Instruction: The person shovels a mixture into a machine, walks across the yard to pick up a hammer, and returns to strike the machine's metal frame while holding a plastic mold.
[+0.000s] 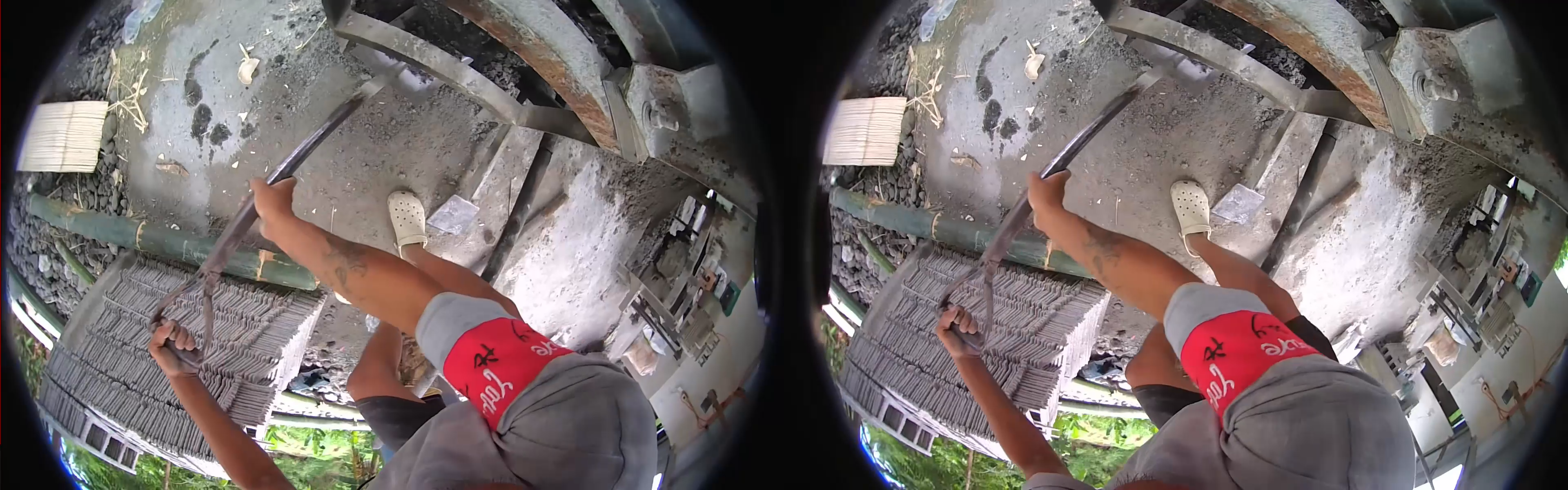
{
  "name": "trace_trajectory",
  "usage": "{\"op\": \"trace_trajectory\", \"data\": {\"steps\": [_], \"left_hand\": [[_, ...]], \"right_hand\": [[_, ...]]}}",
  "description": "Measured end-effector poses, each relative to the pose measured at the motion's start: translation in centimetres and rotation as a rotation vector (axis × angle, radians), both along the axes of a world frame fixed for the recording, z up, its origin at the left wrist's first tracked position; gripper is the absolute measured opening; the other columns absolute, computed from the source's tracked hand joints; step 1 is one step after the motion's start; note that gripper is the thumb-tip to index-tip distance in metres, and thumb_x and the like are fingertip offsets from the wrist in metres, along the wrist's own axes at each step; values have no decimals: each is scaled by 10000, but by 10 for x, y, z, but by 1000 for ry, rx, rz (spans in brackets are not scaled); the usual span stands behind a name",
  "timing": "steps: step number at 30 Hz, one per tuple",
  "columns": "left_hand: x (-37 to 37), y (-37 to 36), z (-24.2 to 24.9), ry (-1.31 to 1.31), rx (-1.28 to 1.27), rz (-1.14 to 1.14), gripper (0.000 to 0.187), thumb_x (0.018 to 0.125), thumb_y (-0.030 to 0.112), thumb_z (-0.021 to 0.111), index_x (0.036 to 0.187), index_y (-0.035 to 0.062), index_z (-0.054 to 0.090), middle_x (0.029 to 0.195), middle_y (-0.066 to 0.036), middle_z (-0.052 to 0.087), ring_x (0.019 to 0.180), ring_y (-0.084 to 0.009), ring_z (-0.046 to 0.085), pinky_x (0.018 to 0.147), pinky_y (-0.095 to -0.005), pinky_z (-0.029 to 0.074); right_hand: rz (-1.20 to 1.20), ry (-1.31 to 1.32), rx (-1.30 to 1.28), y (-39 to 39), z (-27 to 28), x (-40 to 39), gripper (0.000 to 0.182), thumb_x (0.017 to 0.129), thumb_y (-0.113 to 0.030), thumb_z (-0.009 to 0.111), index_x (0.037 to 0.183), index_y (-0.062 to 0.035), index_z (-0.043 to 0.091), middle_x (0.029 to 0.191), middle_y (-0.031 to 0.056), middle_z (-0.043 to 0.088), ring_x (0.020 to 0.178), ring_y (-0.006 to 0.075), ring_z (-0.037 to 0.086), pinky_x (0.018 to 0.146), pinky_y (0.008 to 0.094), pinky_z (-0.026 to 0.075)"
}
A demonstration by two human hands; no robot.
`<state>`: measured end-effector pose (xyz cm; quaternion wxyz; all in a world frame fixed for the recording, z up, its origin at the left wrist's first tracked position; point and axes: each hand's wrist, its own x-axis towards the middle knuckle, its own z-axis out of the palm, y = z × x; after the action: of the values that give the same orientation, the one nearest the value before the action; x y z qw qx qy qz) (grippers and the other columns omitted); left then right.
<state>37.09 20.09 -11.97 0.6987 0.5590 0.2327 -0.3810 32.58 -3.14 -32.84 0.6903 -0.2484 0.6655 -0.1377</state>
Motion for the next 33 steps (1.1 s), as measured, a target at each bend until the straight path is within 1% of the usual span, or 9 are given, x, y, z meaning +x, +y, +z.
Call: {"op": "trace_trajectory", "data": {"steps": [2,3,5,15,19,22,28,30,33], "left_hand": [[14,-47,-2,9,25,-13,162,763,68,505,628,83,417,527,9,364,421,-102,353,367,-255,292],[6,-94,-16,19,9,4,147,759,59,506,639,79,424,532,10,363,422,-104,354,373,-260,296],[-30,-161,-33,6,-62,17,84,749,44,514,697,65,452,540,5,347,429,-112,361,423,-281,337],[-232,-118,-94,114,-208,420,174,634,-47,572,742,19,451,546,-87,463,405,-193,445,410,-325,388],[-297,-118,-60,214,-185,146,204,655,46,619,780,-7,466,577,-93,515,514,-186,536,534,-277,436],[-223,-97,-30,171,-268,345,214,641,-70,609,782,20,475,555,-77,482,432,-178,504,418,-282,414],[-16,68,-24,-23,48,144,105,752,58,516,676,69,444,532,5,380,393,-105,350,340,-255,317],[-1,15,-25,-42,24,107,99,748,54,517,676,59,449,523,-3,374,394,-115,355,357,-263,330],[-25,-140,-29,-107,-112,112,52,734,48,530,709,39,486,519,-25,392,407,-128,385,392,-276,342]], "right_hand": [[155,92,-46,-54,40,1,635,718,-103,603,1179,91,211,1081,242,417,924,274,542,756,363,465],[-66,-5,-139,-94,-24,-1,473,730,-87,585,1089,109,349,1051,249,478,885,299,586,711,372,498],[153,-257,64,-202,11,-48,128,767,-56,551,811,57,510,719,154,578,607,295,620,544,379,535],[200,-86,31,-162,-20,-162,78,773,-71,532,774,-8,486,637,83,496,489,234,512,523,363,508],[263,135,-69,-145,34,-198,67,781,-77,523,745,-33,488,595,59,475,476,210,496,479,360,487],[122,-52,46,-133,13,-162,78,770,-83,523,733,-30,478,584,70,468,478,211,505,453,356,474],[13,-163,131,32,13,0,357,772,-67,536,1034,72,337,897,220,498,655,274,582,520,413,495],[187,240,-285,14,-30,14,377,768,-59,536,1037,79,310,952,227,484,657,266,587,555,409,512],[331,-332,8,-189,8,-37,160,763,-93,583,828,25,497,762,128,546,675,244,595,621,398,539]]}}
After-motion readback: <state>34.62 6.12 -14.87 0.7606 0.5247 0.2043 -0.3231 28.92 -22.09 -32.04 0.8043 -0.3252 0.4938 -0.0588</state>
